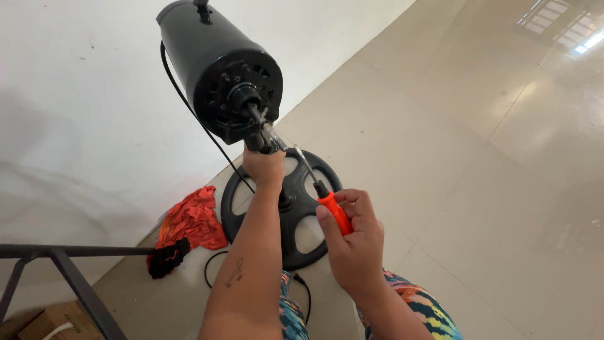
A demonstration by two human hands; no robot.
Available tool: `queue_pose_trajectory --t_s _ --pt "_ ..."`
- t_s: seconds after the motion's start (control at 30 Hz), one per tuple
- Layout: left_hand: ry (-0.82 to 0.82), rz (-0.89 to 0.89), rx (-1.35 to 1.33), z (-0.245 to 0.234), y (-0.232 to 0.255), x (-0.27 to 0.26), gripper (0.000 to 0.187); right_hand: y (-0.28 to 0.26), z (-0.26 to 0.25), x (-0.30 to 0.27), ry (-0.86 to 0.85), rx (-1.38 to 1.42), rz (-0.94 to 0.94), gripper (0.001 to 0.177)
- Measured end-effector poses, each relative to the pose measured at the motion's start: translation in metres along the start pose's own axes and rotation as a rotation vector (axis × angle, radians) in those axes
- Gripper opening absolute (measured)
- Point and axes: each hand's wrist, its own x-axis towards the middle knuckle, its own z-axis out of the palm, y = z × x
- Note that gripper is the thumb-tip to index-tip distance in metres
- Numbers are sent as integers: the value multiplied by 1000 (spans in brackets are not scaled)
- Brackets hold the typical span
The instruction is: The person uses a screwdriver to loosen and remove screws from the back of a standing fan motor. They detach the motor housing, rotate it, and continue unscrewing components while holding the motor steady.
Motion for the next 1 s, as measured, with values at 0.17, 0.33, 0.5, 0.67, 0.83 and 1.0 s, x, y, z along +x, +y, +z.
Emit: queue_pose_trajectory --t_s 0.17,0.33,0.5,0.67,0.83,1.0 --pt "-134 -190 -164 -14 5 -4 28 3 -7 17 6 -89 140 22" --pt "-174 -56 -74 -15 -6 -13 34 24 -14 36 1 -97 213 24" --pt "-368 135 97 -13 -17 -22 30 41 -20 36 46 -81 121 23" --pt "-411 76 -27 -14 -18 -32 36 56 -17 39 54 -44 157 22" --pt "-564 -40 -67 -23 2 -33 48 65 -19 46 87 -71 112 21" --pt "-812 71 -21 -38 14 -33 66 74 -16 47 125 -9 89 20"
